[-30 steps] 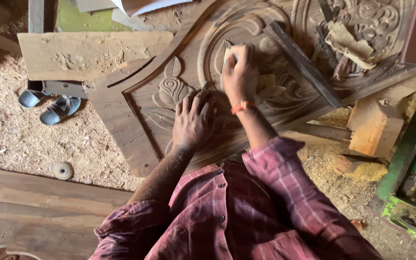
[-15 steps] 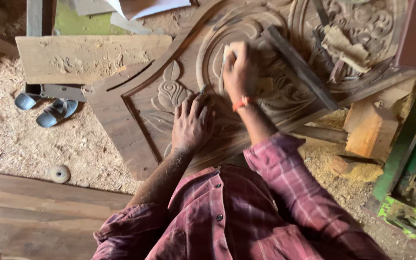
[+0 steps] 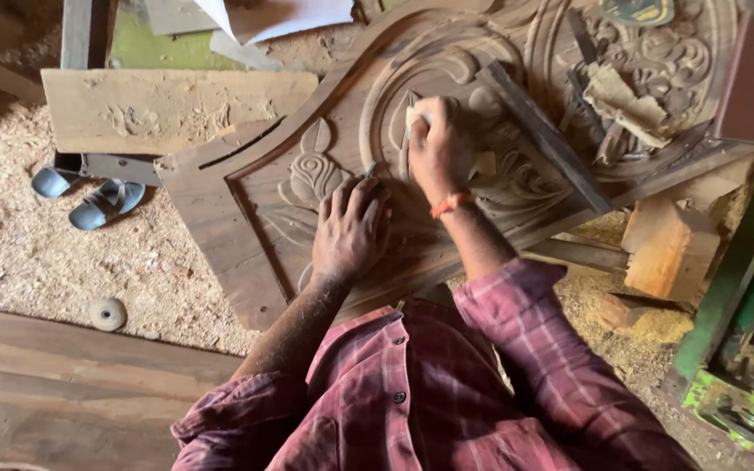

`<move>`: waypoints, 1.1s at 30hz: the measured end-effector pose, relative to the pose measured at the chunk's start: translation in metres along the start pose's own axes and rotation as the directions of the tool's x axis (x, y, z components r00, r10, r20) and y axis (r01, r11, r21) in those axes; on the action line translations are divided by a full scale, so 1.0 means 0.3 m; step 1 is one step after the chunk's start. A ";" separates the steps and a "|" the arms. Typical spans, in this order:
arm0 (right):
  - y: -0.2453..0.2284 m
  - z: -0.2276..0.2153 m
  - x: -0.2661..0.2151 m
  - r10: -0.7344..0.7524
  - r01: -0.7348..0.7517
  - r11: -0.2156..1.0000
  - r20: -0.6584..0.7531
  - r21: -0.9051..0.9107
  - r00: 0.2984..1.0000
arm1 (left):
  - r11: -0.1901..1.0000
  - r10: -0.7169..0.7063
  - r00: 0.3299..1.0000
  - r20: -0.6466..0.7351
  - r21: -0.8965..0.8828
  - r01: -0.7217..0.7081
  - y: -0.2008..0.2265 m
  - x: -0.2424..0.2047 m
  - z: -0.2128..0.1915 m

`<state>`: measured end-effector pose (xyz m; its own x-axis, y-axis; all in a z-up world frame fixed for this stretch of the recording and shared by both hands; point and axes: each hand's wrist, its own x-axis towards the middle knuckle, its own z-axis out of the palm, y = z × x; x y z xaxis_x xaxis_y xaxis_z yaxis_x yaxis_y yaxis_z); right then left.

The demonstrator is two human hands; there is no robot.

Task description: The person carves a floral design into a wooden panel using a chisel and mallet. They repeatedly strike the chisel to shape the wood and occasionally brush away sawdust with their hand.

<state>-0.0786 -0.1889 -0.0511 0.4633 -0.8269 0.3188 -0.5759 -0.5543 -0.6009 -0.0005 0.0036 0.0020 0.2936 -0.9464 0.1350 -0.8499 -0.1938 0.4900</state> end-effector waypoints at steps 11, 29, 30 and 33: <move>0.014 0.022 -0.105 0.085 -0.082 0.992 -0.028 0.095 0.996 | 1.000 -0.002 0.999 0.032 0.007 0.001 0.002 -0.005 0.012; -0.011 -0.122 -0.192 0.122 -0.222 0.945 0.371 0.240 0.920 | 1.000 -0.002 1.000 0.028 0.014 0.001 0.018 -0.001 0.000; -0.001 -0.158 -0.196 0.185 -0.391 0.836 0.472 0.386 0.862 | 1.000 0.006 1.000 0.016 0.004 -0.006 0.018 0.000 -0.006; 0.054 -0.289 -0.183 0.293 -0.527 0.689 0.473 0.497 0.831 | 1.000 0.008 1.000 -0.022 -0.017 -0.008 0.020 -0.012 -0.018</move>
<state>-0.1716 -0.1607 -0.0147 0.5345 -0.8047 -0.2584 -0.3059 0.1008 -0.9467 -0.0045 0.0073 0.0092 0.2969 -0.9417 0.1580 -0.8449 -0.1820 0.5031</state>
